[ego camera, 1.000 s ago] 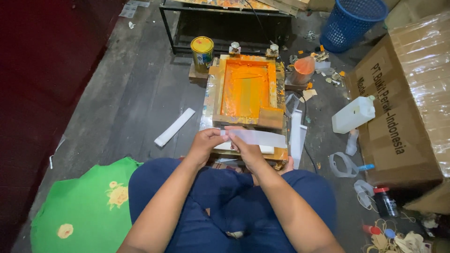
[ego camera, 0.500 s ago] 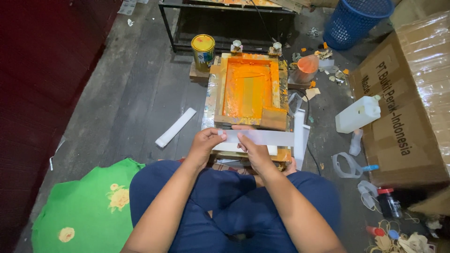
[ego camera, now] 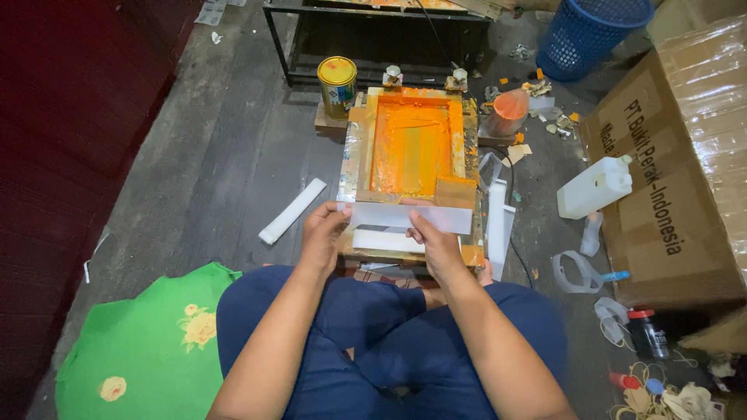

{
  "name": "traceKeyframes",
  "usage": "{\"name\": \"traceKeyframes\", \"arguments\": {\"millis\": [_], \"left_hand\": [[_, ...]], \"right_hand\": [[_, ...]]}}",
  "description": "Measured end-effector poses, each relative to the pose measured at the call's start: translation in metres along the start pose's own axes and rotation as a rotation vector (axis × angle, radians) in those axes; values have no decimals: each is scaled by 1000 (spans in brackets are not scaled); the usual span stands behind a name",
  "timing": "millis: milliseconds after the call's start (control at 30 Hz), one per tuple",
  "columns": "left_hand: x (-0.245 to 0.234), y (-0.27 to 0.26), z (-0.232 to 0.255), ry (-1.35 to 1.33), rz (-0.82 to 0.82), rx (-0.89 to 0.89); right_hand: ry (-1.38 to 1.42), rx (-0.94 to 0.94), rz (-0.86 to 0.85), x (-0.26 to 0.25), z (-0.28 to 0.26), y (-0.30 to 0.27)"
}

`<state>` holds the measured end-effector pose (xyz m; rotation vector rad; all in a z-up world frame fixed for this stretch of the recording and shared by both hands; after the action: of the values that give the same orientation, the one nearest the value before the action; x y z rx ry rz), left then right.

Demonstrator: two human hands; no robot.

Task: The person sits on the floor and uses a squeegee to spread orange ink across a screen printing frame. They repeatedly pull the ink across the mesh and then lift a white rectangular object from the frame to inspect it.

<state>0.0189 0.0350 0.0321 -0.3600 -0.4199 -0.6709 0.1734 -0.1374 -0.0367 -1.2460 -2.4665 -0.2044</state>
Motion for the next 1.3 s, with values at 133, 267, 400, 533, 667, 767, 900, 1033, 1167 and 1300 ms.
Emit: {"name": "traceKeyframes", "arguments": {"millis": [133,267,400,533,667,767,900,1033,1167,1300], "left_hand": [[-8,5,4,-41,66,31],[-22,13,3,-54,136,76],[-32,18,2,-101,192,113],[-36,23,-2,-130,206,133],[-36,21,3,-144,234,145],[-44,26,-2,-166,251,148],[-46,25,1,-164,265,154],[-36,22,3,-176,232,147],[-21,16,-1,-236,126,59],[-12,14,-29,-188,-69,-55]], "right_hand": [[10,-1,24,38,-64,-22],[-25,-41,40,31,-62,-17],[-19,-53,52,35,-72,-20],[-50,-65,33,30,-69,-15],[-92,-54,-20,31,-73,-14],[-120,-47,-74,33,-77,-14],[-151,-39,-81,25,-75,-7],[-156,-34,-63,21,-76,-6],[-135,-32,-38,18,-77,-6],[-141,-24,-52,14,-70,-4]]}}
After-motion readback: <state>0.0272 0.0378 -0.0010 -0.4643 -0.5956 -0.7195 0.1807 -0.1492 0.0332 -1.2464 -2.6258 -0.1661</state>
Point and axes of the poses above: each hand's wrist, its own y-axis towards the middle knuckle, its own x-axis out of the palm, z = x × y, the point moved 5 cm from there along y, towards the middle knuckle, and after that the axes turned 2 degrees about x, right-handed, at the moved point
